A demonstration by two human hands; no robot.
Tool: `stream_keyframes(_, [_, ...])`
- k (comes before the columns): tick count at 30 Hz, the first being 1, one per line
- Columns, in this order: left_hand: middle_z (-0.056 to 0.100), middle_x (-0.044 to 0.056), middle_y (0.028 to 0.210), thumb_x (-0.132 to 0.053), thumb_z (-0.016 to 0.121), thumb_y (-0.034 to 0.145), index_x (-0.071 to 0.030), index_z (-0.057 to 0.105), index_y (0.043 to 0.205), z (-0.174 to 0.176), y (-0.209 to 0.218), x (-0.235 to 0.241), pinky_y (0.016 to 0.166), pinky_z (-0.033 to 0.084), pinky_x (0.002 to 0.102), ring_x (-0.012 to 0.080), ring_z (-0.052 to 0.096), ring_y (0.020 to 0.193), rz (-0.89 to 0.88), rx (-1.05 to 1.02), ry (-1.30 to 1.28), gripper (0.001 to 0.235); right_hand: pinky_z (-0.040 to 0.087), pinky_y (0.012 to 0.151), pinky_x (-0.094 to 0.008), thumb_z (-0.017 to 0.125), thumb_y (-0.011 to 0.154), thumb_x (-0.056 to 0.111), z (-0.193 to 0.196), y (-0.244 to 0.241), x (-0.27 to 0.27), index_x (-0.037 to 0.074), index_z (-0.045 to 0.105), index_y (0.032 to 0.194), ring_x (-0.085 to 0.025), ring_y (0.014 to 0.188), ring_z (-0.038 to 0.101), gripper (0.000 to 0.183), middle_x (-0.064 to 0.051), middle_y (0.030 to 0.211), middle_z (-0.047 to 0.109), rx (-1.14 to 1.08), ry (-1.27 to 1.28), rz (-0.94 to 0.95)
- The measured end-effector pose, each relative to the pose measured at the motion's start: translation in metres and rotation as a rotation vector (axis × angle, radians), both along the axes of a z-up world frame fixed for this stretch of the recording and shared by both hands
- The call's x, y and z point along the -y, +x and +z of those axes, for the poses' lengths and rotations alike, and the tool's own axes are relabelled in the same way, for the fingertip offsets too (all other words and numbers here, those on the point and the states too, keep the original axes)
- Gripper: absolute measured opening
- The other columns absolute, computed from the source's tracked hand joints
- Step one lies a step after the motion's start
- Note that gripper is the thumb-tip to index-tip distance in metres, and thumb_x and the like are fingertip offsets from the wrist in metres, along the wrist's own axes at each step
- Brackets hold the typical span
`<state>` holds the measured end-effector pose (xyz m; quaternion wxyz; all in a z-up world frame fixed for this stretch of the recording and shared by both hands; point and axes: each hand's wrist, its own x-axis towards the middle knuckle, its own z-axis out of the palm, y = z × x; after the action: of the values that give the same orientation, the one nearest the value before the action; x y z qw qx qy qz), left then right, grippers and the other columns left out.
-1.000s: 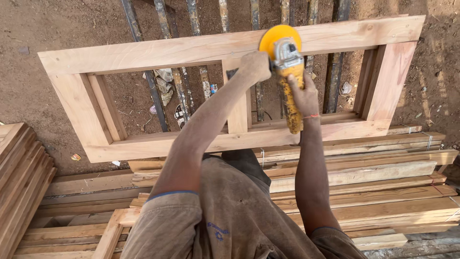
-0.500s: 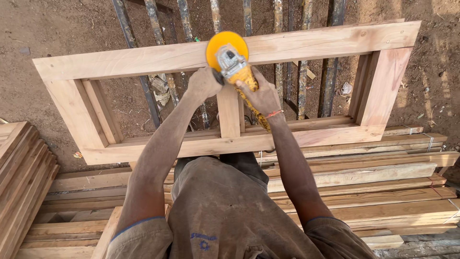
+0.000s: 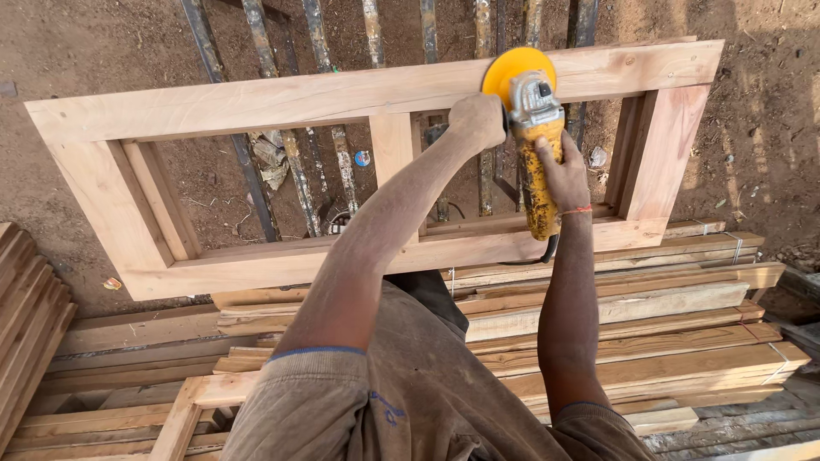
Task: The person uses an angle grinder with a sanding disc to smooth the surfaces of a wooden frame. They move the tool along the edges and flat surfaces, then flip the frame to work on the other side.
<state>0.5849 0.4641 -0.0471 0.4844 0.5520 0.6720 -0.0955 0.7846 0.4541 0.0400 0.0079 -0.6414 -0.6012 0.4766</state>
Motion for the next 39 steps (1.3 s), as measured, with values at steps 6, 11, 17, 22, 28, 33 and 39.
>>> stream_keyframes(6, [0.066,0.006,0.085,-0.031,0.076,0.083,-0.008,0.067,0.104,0.007,-0.008,-0.016,0.066,0.058,0.031,0.0142,0.064,0.072,-0.029,-0.01,0.081,0.032,0.058,0.094,-0.046,0.052,0.098,0.064,0.0,-0.017,0.008,0.007,0.05,0.15,-0.025,0.11,0.069,0.077,-0.018,0.128,0.067,-0.01,0.009,-0.134])
stream_keyframes(11, [0.072,0.01,0.092,-0.023,0.07,0.085,-0.007,0.072,0.102,0.022,-0.112,0.075,0.074,0.059,0.038,0.0213,0.069,0.083,0.104,-0.079,-0.051,0.023,0.065,0.072,-0.041,0.062,0.09,0.058,0.009,-0.105,0.055,0.005,0.048,0.15,-0.024,0.083,0.075,0.081,-0.018,0.106,0.076,-0.151,-0.175,-0.063])
stream_keyframes(17, [0.076,0.026,0.103,-0.035,0.067,0.087,0.002,0.076,0.1,0.049,-0.247,0.202,0.091,0.058,0.046,0.0365,0.074,0.097,0.405,-0.112,-0.04,0.04,0.06,0.088,-0.042,0.061,0.08,0.071,0.006,-0.236,0.119,0.008,0.043,0.151,-0.026,0.103,0.076,0.096,-0.018,0.119,0.073,-0.105,-0.138,0.236])
stream_keyframes(22, [0.075,0.028,0.102,-0.031,0.066,0.086,0.004,0.075,0.099,0.047,-0.28,0.235,0.09,0.058,0.047,0.0391,0.073,0.1,0.376,-0.137,0.011,0.038,0.059,0.092,-0.046,0.064,0.082,0.074,-0.006,-0.264,0.147,0.006,0.056,0.146,-0.029,0.105,0.074,0.094,-0.022,0.114,0.076,-0.132,0.041,0.341])
stream_keyframes(28, [0.073,0.02,0.089,-0.033,0.065,0.09,0.002,0.07,0.098,0.033,-0.217,0.19,0.076,0.062,0.044,0.0299,0.075,0.084,0.338,-0.057,0.005,0.036,0.067,0.076,-0.039,0.067,0.091,0.07,-0.012,-0.198,0.119,0.0,0.049,0.148,-0.023,0.097,0.078,0.092,-0.023,0.118,0.073,-0.154,0.129,0.281])
stream_keyframes(33, [0.077,0.018,0.093,-0.03,0.063,0.09,0.0,0.072,0.101,0.029,-0.119,0.113,0.074,0.064,0.043,0.0283,0.079,0.086,0.183,0.004,-0.016,0.033,0.06,0.091,-0.04,0.068,0.09,0.064,0.006,-0.103,0.072,-0.002,0.054,0.145,-0.028,0.108,0.074,0.087,-0.023,0.122,0.072,-0.049,0.147,0.165])
stream_keyframes(39, [0.075,0.02,0.097,-0.022,0.067,0.08,0.0,0.074,0.1,0.029,-0.015,0.049,0.079,0.062,0.044,0.0317,0.076,0.093,0.195,0.01,0.018,0.03,0.055,0.1,-0.041,0.071,0.091,0.062,0.026,-0.007,0.015,-0.003,0.055,0.142,-0.03,0.119,0.07,0.084,-0.025,0.128,0.069,-0.021,0.164,0.112])
